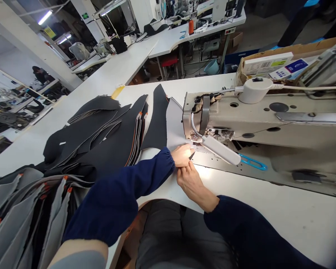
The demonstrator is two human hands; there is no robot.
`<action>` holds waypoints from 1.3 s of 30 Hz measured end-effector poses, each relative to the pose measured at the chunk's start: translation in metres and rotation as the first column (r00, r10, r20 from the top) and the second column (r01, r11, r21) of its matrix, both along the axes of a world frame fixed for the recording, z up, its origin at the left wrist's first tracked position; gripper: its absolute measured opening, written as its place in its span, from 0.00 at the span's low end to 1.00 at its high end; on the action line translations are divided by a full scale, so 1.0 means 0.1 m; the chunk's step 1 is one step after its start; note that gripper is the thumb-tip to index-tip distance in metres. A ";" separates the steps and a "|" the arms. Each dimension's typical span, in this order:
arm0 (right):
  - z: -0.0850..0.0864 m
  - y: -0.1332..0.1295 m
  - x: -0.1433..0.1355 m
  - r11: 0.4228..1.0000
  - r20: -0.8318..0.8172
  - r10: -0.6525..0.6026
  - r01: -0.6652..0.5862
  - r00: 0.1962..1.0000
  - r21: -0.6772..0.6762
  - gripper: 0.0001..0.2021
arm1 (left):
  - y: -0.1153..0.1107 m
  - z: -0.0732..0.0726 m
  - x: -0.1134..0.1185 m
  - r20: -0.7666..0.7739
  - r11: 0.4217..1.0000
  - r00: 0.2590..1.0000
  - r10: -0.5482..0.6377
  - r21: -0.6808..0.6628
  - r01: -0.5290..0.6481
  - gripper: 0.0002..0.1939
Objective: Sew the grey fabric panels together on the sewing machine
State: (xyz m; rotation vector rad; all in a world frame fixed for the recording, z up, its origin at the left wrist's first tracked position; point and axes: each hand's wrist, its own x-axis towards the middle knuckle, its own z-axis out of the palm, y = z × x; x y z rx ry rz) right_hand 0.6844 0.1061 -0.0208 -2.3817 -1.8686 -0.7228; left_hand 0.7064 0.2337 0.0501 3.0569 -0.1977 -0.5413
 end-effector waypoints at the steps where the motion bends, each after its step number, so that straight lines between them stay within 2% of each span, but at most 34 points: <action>1: -0.04 -0.02 -0.02 1.000 -0.017 0.014 -0.013 1.000 0.022 0.12 | 0.04 0.01 -0.07 0.019 1.000 1.000 -0.014 -0.011 0.015 0.19; 5: -0.19 -0.05 -0.12 0.993 -0.080 0.026 -0.017 0.996 0.113 0.17 | 0.17 0.03 -0.34 0.024 0.997 0.997 -0.072 0.031 0.072 0.27; 8: -0.24 -0.04 -0.14 0.993 -0.101 0.003 0.009 0.995 0.116 0.20 | 0.14 0.01 -0.37 -0.015 0.991 0.991 -0.133 0.034 0.133 0.22; 12: -0.26 -0.04 -0.12 0.996 -0.136 -0.006 0.018 0.991 0.092 0.25 | 0.03 0.01 -0.27 -0.031 0.980 0.981 -0.194 0.044 0.195 0.13; 16: -0.28 -0.07 -0.06 0.996 -0.162 -0.024 0.038 0.986 0.084 0.29 | -0.01 -0.01 -0.19 -0.006 0.986 0.988 -0.153 0.061 0.153 0.12; 20: -0.26 -0.12 0.05 0.995 -0.169 -0.030 0.046 0.985 0.093 0.29 | -0.01 -0.09 -0.12 0.038 0.992 0.993 -0.112 0.057 0.110 0.13; 26: -0.17 -0.20 0.23 0.992 -0.194 0.052 -0.029 0.980 0.121 0.18 | -0.03 -0.19 -0.01 0.087 0.998 0.995 -0.058 0.031 0.055 0.15; 33: -0.21 -0.19 0.36 0.987 -0.104 0.030 -0.013 0.994 0.162 0.16 | -0.03 -0.14 0.02 0.093 1.000 0.995 0.027 -0.003 -0.027 0.16; 39: -0.24 -0.17 0.43 0.984 -0.140 -0.015 0.039 0.990 0.171 0.17 | -0.02 -0.08 -0.12 0.076 0.998 0.995 0.058 -0.007 -0.058 0.17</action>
